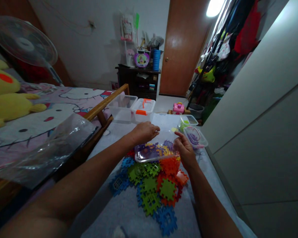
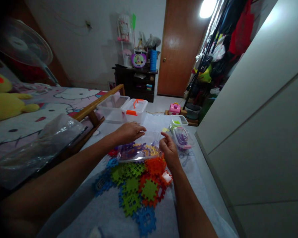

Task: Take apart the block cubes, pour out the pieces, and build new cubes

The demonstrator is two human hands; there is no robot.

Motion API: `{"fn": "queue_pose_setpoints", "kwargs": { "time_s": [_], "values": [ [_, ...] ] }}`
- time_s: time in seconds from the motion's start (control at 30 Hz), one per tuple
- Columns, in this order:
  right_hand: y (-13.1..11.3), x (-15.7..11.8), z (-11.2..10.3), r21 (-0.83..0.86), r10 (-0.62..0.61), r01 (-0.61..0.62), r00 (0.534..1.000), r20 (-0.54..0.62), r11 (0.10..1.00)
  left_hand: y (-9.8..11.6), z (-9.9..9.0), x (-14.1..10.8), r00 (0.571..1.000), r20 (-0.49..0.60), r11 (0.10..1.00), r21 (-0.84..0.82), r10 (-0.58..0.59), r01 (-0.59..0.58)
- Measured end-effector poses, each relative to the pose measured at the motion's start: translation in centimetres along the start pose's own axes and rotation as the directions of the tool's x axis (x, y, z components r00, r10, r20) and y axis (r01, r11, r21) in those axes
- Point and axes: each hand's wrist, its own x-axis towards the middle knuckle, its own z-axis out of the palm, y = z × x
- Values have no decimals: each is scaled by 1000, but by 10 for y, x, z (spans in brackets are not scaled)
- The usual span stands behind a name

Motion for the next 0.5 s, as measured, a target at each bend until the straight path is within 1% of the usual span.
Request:
{"fn": "queue_pose_setpoints", "kwargs": {
  "time_s": [0.13,0.2,0.27,0.3,0.33,0.37,0.4,0.43,0.47,0.5],
  "values": [
    [-2,1,2,53,53,-53,999,7,997,-2,-3,-3,990,42,974,-181,-131,137],
    [-4,2,3,66,101,-101,995,2,993,-6,-10,-7,982,12,946,-269,-187,183],
    [-5,2,3,76,143,-143,990,-2,987,-12,-19,-15,959,-58,915,-320,-276,245],
    [-6,2,3,82,161,-160,987,-2,984,-16,-23,-21,935,-91,895,-336,-342,294],
    [-7,2,3,89,175,-175,985,-2,981,-19,-26,-28,902,-106,862,-360,-418,357],
    [-8,2,3,96,188,-187,982,-2,978,-21,-29,-36,861,-93,810,-402,-500,427],
    [-9,3,3,102,203,-202,979,-2,974,-23,-30,-44,815,-47,735,-463,-578,495],
    [-9,3,3,107,220,-218,976,-3,970,-23,-30,-52,770,23,644,-532,-638,549],
    [-10,3,4,109,237,-235,972,-4,966,-23,-29,-60,733,104,546,-599,-672,586],
    [-11,3,5,111,254,-252,967,-4,961,-22,-27,-67,708,187,450,-656,-681,605]
  ]
}}
